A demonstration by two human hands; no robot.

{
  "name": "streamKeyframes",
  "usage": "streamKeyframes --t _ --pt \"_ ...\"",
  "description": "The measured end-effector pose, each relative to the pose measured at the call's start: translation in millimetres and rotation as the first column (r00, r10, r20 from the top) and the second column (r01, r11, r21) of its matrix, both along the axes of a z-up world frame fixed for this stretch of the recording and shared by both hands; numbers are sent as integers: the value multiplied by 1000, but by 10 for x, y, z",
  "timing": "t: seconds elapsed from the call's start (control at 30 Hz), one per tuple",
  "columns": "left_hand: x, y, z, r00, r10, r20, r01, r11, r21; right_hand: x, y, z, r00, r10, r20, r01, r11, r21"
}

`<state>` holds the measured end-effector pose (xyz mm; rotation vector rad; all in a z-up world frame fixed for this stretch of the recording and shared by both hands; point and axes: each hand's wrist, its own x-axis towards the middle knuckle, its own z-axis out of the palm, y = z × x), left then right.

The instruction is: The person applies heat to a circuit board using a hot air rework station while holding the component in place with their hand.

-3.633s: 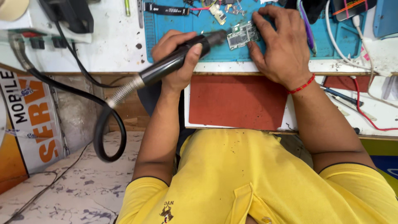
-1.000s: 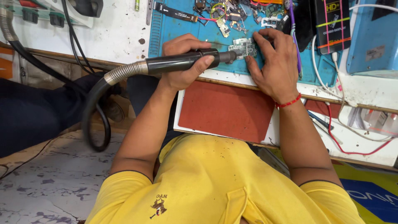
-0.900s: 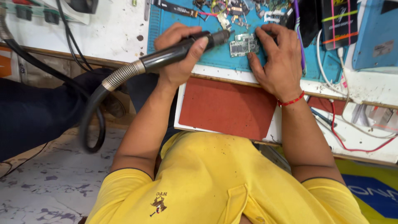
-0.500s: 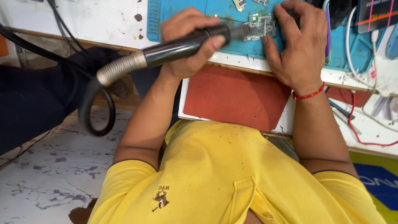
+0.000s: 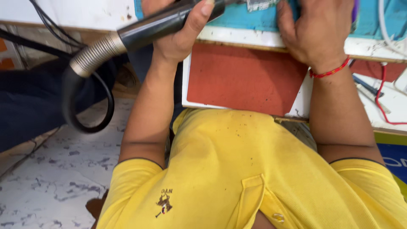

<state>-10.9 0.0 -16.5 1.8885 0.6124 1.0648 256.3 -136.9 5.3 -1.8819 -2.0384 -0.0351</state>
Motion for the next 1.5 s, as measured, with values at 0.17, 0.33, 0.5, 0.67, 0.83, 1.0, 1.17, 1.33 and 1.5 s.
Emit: streamKeyframes --t 0.17,0.33,0.5,0.67,0.83,1.0,1.17,1.33,1.5 --pt "99 111 134 996 -52 67 49 998 45 -5 47 82 997 -12 -76 8 998 -57" --pt "51 77 75 999 -32 10 31 993 114 -16 54 92 998 -27 -61 21 996 -87" --pt "86 62 11 998 9 57 -12 998 64 -36 45 125 998 -11 -65 6 997 -78" --pt "114 84 14 987 -103 124 94 993 73 -70 79 193 996 -4 -88 1 999 -41" --pt "109 122 35 979 -145 143 141 989 38 -102 165 259 992 6 -126 -12 999 -47" --pt "73 59 54 993 -42 113 42 999 3 -102 138 223 994 1 -111 -5 999 -35" --pt "93 45 165 991 -51 127 56 998 -42 -136 156 234 993 -45 -113 42 999 -34" --pt "76 54 161 993 -71 92 75 996 -43 -143 177 240 992 -58 -113 54 998 -34" --pt "90 53 96 995 -42 89 50 995 -86 -155 159 245 989 -55 -138 51 998 -31"
